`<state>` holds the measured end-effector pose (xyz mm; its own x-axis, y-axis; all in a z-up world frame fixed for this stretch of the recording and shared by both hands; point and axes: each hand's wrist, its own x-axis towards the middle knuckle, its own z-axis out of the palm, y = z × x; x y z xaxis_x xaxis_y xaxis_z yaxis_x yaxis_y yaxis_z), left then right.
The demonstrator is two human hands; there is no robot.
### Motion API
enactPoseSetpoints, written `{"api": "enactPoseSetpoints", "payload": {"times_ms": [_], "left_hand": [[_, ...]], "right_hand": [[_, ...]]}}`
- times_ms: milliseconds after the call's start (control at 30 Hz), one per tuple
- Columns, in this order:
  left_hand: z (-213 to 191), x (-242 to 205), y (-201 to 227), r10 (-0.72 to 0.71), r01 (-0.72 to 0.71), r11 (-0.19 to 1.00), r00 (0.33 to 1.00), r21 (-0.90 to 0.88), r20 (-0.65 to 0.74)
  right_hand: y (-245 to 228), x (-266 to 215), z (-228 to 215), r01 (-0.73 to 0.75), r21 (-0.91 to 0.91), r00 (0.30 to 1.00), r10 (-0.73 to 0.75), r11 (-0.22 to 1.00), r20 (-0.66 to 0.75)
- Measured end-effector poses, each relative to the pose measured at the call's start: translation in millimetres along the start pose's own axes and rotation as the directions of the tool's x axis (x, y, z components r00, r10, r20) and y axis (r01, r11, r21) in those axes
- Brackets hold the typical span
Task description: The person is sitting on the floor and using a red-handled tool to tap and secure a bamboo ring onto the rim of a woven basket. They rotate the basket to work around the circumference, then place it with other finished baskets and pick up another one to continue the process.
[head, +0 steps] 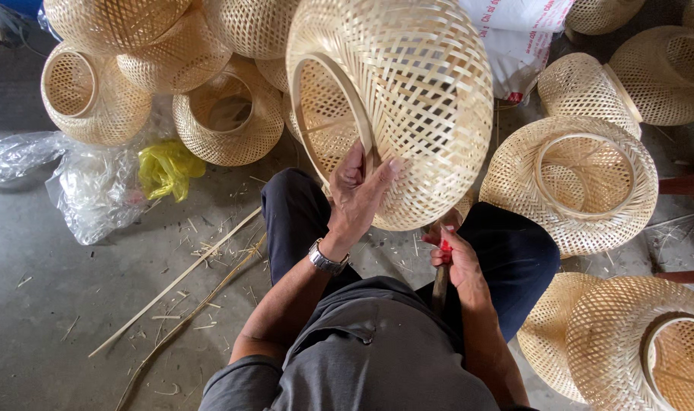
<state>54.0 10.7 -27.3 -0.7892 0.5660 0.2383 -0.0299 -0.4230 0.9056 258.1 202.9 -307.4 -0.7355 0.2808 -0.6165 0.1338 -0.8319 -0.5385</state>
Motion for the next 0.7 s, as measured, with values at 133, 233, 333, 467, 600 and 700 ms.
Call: {"api": "enactPoseSetpoints", "payload": {"times_ms": [133,233,333,467,600,700], "left_hand": [[2.4,0.4,-8.9,-0.008,0.008,1.000,1.000,-0.022,0.019],[-5.3,0.3,-21.0,-0.004,0.004,0.999,1.000,-0.042,-0.003],[-15.6,6.4,-43.5,-0.035,0.027,0.992,0.997,-0.125,-0.066],[-30.5,25.3,-85.0,-0.122,0.066,0.924,0.984,-0.376,-0.127],[-35.3,32.1,-105.2,-0.243,0.171,0.844,0.967,-0.509,-0.077],[-34.9,44.0,-100.6,0.081,-0.095,0.988,0.990,-0.123,-0.118]], "right_hand": [[1.5,-10.2,20.7,0.002,-0.114,0.998,-0.009,0.994,-0.059],[4.9,-0.7,10.6,0.007,-0.067,1.000,-0.007,0.998,-0.001],[9.7,9.0,-6.2,0.004,-0.038,0.999,-0.006,0.999,-0.048],[6.9,17.3,-12.4,-0.010,0.134,1.000,0.009,0.991,0.009],[5.1,14.6,-18.1,0.034,0.259,0.999,-0.040,0.965,0.019],[4.2,15.4,-16.1,0.055,0.210,0.996,-0.040,0.976,-0.077]]}}
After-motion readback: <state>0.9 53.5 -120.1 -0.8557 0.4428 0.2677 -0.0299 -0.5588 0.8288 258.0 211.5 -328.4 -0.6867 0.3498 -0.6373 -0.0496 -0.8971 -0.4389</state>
